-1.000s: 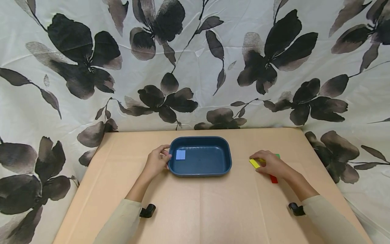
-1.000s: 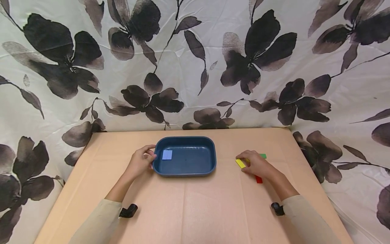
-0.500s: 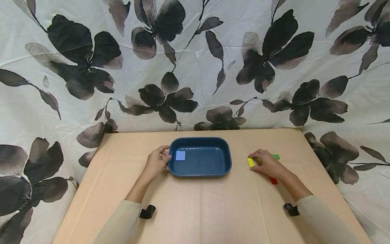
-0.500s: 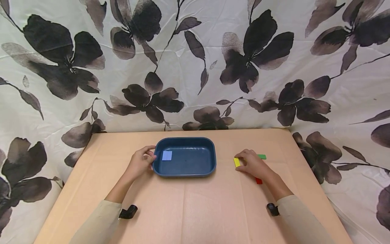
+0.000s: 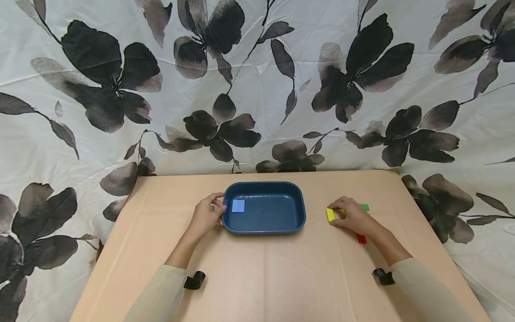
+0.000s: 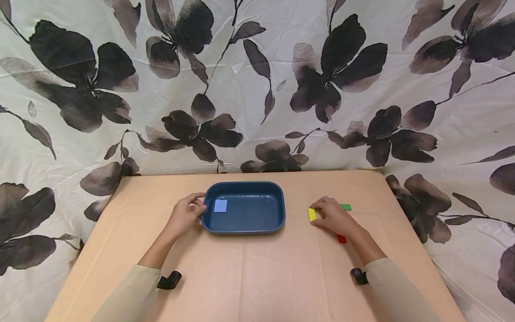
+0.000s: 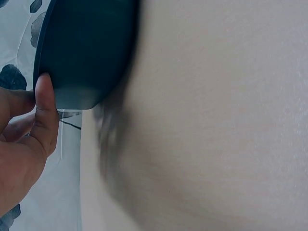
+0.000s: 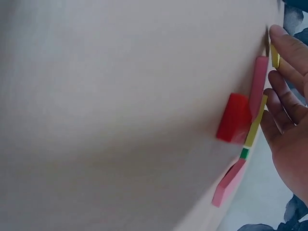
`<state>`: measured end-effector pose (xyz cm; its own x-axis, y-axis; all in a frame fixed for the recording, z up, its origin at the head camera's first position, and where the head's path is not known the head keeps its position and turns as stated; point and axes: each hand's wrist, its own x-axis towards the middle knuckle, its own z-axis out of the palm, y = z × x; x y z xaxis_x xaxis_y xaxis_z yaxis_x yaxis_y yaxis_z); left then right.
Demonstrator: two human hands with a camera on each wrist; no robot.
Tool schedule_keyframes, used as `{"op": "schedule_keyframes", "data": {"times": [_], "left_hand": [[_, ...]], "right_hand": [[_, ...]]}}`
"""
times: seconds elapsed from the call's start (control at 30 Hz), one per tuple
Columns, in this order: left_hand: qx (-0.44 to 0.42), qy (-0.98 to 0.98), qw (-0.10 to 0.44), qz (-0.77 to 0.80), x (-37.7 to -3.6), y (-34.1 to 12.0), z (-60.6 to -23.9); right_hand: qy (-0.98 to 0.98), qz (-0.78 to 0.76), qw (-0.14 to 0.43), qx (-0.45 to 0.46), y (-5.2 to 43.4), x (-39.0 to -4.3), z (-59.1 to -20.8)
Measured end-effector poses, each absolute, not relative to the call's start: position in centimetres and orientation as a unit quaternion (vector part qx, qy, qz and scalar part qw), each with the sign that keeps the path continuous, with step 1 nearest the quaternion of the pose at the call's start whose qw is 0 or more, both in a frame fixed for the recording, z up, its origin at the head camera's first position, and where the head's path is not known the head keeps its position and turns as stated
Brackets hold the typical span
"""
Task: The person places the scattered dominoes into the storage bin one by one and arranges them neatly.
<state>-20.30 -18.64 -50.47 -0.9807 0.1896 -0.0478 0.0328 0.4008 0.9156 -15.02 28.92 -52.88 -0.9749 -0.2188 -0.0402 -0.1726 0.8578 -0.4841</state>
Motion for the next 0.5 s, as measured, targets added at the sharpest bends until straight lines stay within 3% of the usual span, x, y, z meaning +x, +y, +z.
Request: {"op": "schedule_keyframes", "data": {"times": [0.5], "left_hand": [[0.063,0.831,0.081,0.546,-20.8,-18.8,-50.0]], "right_hand": [[0.931,-0.357,0.011,-0.079,25.2,-16.3,-49.3]]}}
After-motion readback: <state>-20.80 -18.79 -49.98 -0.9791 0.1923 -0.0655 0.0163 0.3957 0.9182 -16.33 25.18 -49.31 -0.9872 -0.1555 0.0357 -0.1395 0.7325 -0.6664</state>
